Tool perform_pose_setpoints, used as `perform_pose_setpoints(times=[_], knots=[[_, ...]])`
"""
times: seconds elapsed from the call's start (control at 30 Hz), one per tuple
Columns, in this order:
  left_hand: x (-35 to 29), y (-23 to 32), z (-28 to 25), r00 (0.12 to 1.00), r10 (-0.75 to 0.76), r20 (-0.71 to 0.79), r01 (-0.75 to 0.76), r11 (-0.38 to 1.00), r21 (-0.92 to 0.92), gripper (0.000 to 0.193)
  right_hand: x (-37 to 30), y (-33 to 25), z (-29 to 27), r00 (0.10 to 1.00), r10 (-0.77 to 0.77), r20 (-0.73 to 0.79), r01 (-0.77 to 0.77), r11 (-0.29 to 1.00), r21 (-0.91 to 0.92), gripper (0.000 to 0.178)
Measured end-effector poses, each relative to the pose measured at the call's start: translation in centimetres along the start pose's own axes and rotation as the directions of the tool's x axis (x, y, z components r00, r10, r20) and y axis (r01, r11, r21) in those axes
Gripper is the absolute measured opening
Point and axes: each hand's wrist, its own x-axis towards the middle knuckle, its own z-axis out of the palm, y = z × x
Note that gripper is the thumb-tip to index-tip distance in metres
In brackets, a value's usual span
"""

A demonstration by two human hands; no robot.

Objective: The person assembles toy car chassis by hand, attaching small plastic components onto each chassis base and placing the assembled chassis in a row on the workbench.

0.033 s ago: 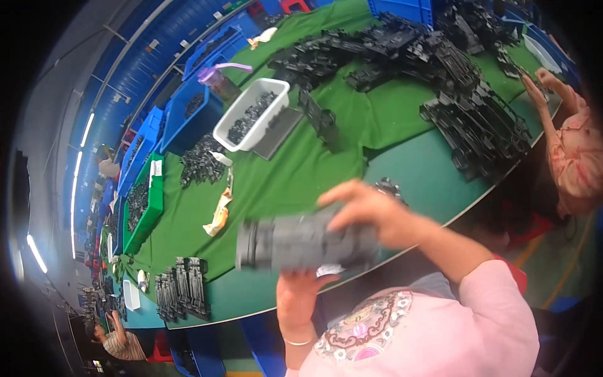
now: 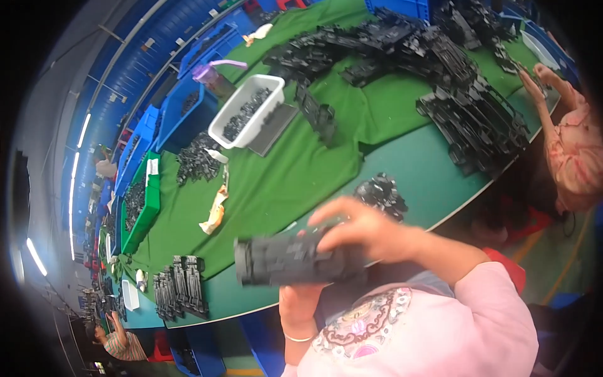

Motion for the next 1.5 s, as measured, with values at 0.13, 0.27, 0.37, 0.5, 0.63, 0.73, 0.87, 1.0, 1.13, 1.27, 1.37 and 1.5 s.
perform_pose_setpoints(times=[0.13,0.27,0.37,0.5,0.63,0.73,0.87,1.0,1.13,1.27,1.37,1.5], knots=[[0.8,0.1,0.1,0.962,-0.166,-0.218,0.166,0.986,-0.016,0.064,-2.1,-0.8,0.9,0.992,0.021,0.126,-0.025,0.999,0.031,0.037],[0.3,0.1,0.3,0.954,-0.134,-0.269,0.153,0.987,0.051,0.055,-3.1,2.7,-5.3,0.826,0.521,-0.212,-0.540,0.840,-0.040,0.017],[0.6,-0.1,0.9,0.948,-0.145,-0.282,0.164,0.986,0.043,0.053,-3.4,6.3,-7.8,0.746,0.547,-0.379,-0.649,0.724,-0.233,0.009],[0.7,-0.3,1.3,0.957,-0.125,-0.264,0.144,0.988,0.055,0.052,-2.4,7.1,-7.3,0.689,0.654,-0.312,-0.721,0.577,-0.383,0.012],[0.2,0.0,1.4,0.951,-0.118,-0.285,0.138,0.989,0.050,0.051,-2.5,7.9,-7.0,0.700,0.654,-0.286,-0.703,0.562,-0.436,0.013],[-0.1,0.2,0.9,0.952,-0.102,-0.288,0.127,0.990,0.067,0.050,-2.6,7.8,-6.8,0.710,0.623,-0.330,-0.705,0.628,-0.330,0.013],[-0.6,0.8,0.4,0.941,-0.010,-0.337,0.051,0.992,0.112,0.051,-3.0,7.1,-6.6,0.677,0.628,-0.384,-0.656,0.751,0.072,0.009],[-1.7,1.5,-1.6,0.907,0.143,-0.397,-0.120,0.989,0.082,0.055,-2.3,4.4,-4.6,0.710,0.700,-0.083,-0.645,0.692,0.324,0.005],[-3.0,2.5,-3.9,0.879,0.243,-0.411,-0.241,0.969,0.057,0.057,-2.0,3.8,-3.4,0.692,0.721,0.023,-0.665,0.625,0.408,0.006],[-4.4,2.8,-4.9,0.855,0.230,-0.464,-0.259,0.966,0.002,0.056,-1.8,3.7,-2.2,0.713,0.696,0.088,-0.677,0.650,0.345,0.006],[-4.9,2.5,-5.0,0.866,0.194,-0.461,-0.235,0.971,-0.034,0.056,-1.7,3.4,-0.6,0.789,0.587,0.184,-0.605,0.794,0.063,0.011],[-5.0,2.1,-5.0,0.871,0.172,-0.460,-0.212,0.977,-0.036,0.056,-0.8,2.8,1.5,0.830,0.512,0.222,-0.484,0.859,-0.168,0.012]])
